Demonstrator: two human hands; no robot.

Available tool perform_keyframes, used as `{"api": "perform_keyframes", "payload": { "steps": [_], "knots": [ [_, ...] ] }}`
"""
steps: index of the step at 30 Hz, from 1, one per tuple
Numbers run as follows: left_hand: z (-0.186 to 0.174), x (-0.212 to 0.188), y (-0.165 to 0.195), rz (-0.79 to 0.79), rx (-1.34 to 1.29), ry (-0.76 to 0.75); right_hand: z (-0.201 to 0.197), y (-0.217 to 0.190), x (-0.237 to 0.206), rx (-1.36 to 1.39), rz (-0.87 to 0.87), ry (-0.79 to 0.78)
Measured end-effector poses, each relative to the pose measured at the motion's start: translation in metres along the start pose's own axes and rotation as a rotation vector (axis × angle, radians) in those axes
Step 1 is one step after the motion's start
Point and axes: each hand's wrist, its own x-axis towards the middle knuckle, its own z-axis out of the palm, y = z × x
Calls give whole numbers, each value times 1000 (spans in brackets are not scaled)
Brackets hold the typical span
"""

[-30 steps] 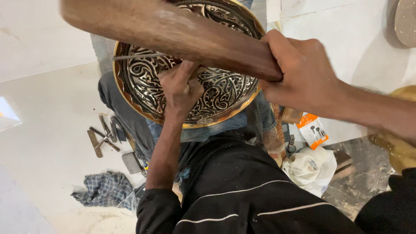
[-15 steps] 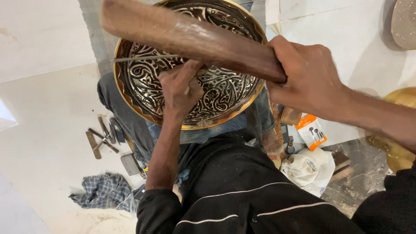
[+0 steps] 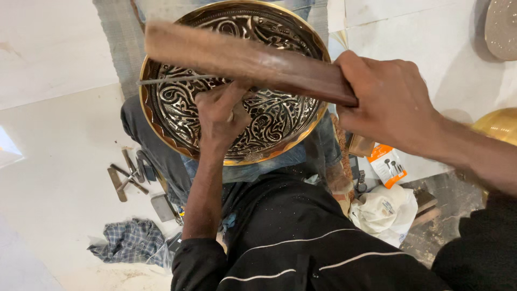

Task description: The person sits on the floor with an ornate brass plate on their lap and decorates its surface by hand. They hold a small punch against the embossed pattern and strike it with a wooden mallet, repositioning the punch repeatedly to work the design across the plate.

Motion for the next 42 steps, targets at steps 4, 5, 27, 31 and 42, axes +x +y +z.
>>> {"api": "perform_keyframes", "payload": {
  "steps": [4,5,27,31,42],
  "knots": [
    [-3,-1,0,27,0,-19,2,-13,5,265,88,85],
    [-3,0,0,21,18,-28,-1,-13,4,115,52,52],
    [-7,5,0,57,23,-70,26,-2,-17,133,106,98],
    [-6,5,-1,64,-7,-68,28,-5,-17,339,180,174],
    [-13,10,6,69,3,-124,53,13,-42,179,235,159]
  ]
}}
